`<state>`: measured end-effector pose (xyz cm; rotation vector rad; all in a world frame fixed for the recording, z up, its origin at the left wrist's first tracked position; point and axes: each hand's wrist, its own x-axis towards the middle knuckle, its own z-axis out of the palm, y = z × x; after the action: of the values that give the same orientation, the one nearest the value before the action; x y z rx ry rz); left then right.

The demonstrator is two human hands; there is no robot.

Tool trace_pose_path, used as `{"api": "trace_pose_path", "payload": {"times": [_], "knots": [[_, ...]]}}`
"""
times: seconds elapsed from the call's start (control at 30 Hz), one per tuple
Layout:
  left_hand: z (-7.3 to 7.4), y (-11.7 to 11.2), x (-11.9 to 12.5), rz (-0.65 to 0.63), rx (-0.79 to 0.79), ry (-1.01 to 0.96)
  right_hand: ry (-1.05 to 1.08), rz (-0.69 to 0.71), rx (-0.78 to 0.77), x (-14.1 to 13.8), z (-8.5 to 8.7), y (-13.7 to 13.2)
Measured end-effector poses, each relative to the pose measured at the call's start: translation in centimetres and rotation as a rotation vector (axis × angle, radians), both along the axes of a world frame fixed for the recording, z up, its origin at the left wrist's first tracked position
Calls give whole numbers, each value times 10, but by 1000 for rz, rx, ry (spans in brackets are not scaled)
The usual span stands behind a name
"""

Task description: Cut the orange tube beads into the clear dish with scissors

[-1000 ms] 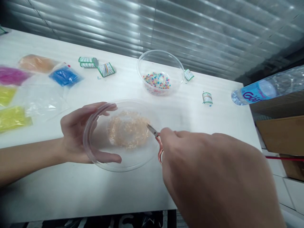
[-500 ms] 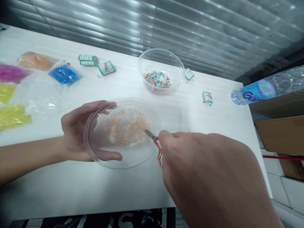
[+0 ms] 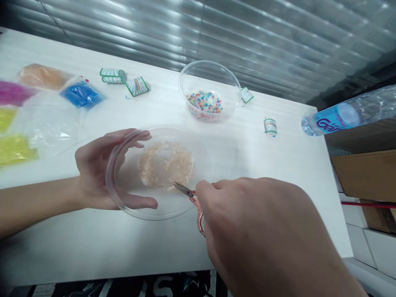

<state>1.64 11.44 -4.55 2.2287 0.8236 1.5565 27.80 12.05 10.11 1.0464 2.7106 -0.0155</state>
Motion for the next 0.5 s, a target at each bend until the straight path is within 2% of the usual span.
{"api": "trace_pose_path", "payload": {"times": [0.13, 0.23, 0.27, 0.37, 0.43, 0.5], "knots": [[1, 0, 0, -6, 18, 18, -78, -57, 210, 6, -1, 5], [1, 0, 0, -1, 17, 16, -103, -160, 318, -8, 1, 5], [0, 0, 0, 1, 13, 12, -80, -154, 329, -14, 2, 5], [0, 1, 1, 4, 7, 1, -2, -53, 192, -24, 5, 3], [0, 1, 1, 4, 5, -3, 26, -5, 57, -21, 5, 2], [0, 1, 1, 6, -3, 2, 11, -9, -1, -13, 5, 1]]}}
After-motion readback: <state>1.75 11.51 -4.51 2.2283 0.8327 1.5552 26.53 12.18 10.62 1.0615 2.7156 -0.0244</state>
